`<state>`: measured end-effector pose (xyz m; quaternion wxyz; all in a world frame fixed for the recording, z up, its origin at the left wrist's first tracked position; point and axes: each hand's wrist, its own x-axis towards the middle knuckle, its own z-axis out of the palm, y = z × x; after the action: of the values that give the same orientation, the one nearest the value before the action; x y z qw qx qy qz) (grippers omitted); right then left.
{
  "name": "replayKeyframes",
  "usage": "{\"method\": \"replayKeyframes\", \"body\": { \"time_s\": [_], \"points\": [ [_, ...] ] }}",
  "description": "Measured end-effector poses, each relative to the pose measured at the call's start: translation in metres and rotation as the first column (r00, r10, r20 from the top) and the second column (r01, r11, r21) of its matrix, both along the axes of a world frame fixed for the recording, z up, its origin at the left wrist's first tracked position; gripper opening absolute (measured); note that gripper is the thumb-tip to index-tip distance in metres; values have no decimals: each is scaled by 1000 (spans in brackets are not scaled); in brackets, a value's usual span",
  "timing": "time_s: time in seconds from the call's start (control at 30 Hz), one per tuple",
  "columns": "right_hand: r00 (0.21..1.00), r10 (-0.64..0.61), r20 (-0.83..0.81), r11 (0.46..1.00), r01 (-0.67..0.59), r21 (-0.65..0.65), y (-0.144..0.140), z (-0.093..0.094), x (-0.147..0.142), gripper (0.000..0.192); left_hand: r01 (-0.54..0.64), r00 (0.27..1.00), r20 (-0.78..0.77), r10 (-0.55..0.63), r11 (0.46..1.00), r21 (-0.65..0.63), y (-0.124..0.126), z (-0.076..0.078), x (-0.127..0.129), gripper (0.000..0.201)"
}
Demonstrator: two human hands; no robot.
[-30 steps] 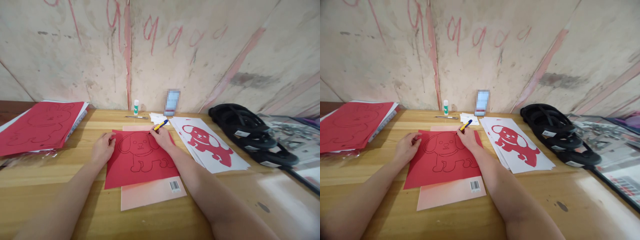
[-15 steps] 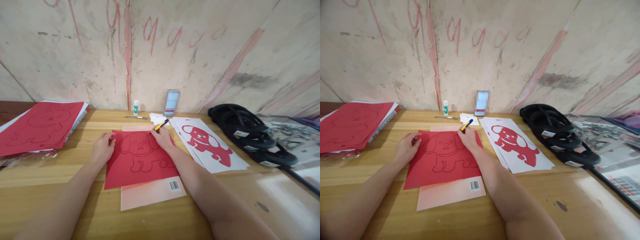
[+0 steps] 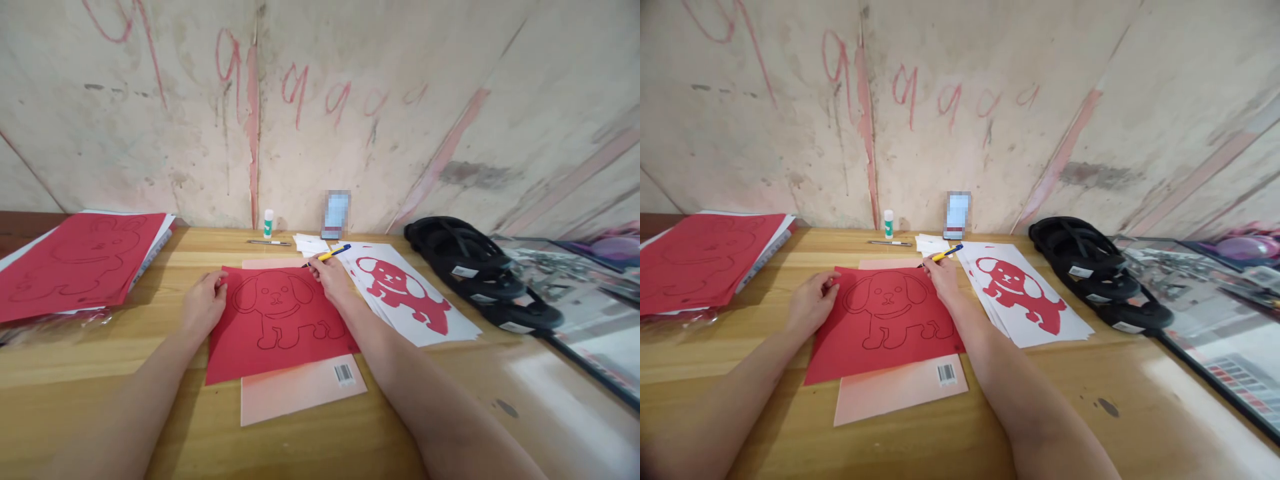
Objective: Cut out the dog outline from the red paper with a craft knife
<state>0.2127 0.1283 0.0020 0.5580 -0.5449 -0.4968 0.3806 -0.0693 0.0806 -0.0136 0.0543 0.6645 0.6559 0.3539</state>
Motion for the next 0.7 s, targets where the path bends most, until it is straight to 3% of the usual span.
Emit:
{"method": "replayKeyframes", "body": {
  "time_s": [0.23, 0.47, 0.7],
  "points": [
    [985, 134, 108, 991, -136, 13, -1, -1, -6, 18, -4, 999, 34, 3, 1000, 25, 5, -4, -2, 28],
    [947, 132, 293, 982, -165, 90, 4, -13, 3, 18, -22, 999, 48, 20, 999, 38, 5, -4, -2, 26],
    [945, 196, 263, 968, -229, 102, 2, -12, 1, 17, -16, 999, 52, 15, 999, 32, 3, -2, -3, 28]
  ]
}}
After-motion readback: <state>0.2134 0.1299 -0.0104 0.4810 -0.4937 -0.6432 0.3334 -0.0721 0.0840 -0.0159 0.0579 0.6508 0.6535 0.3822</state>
